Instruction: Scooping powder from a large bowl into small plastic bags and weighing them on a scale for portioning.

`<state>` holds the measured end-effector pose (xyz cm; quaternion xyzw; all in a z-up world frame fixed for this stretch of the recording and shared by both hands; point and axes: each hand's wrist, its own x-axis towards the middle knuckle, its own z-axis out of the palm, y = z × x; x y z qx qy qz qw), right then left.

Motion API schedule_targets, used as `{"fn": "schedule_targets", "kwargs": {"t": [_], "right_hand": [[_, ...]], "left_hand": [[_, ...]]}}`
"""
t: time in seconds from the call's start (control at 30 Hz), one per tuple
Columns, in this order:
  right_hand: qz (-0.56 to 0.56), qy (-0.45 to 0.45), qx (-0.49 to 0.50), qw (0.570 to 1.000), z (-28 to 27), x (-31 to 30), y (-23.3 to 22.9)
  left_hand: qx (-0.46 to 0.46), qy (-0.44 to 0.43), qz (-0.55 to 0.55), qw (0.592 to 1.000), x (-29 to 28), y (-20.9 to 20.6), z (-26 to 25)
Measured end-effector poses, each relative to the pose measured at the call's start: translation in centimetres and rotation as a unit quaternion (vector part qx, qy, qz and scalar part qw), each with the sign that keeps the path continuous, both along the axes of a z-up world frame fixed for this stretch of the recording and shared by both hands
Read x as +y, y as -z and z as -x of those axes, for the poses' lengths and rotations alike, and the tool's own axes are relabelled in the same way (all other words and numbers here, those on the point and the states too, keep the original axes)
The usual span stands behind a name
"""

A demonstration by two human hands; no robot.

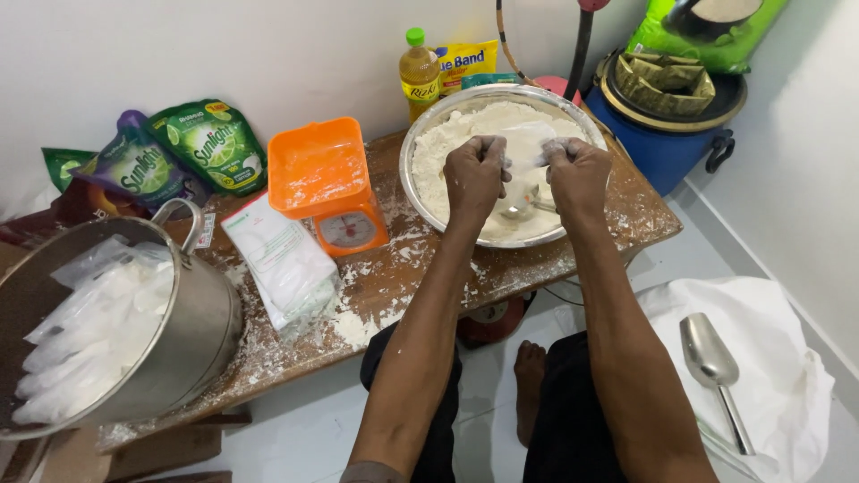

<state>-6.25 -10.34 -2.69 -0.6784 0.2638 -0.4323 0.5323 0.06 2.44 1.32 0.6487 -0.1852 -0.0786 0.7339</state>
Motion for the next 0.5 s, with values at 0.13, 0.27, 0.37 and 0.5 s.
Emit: {"fn": "schedule_targets", "kwargs": {"t": [0.13, 0.27, 0.37, 0.5], "right_hand": [[-0.002, -0.015, -0.01, 1.0, -0.2, 0.0, -0.2], [-0.002, -0.014, -0.014, 1.0, -0.2, 0.2, -1.0], [-0.002, -0.019, -0.021, 1.0, 0.0, 0.9, -1.7], [0.014, -0.027, -0.024, 0.999, 0.4, 2.2, -3.8]], "left_hand": [[-0.016, -0.011, 0.003, 1.0, -0.1, 0.2, -0.3], [-0.022, -0.025, 0.013, 0.999, -0.1, 0.0, -0.5], [-0.016, -0.037, 0.014, 0.999, 0.4, -0.4, -0.4], [-0.018, -0.041, 0.046, 0.998, 0.8, -0.8, -1.3]]}}
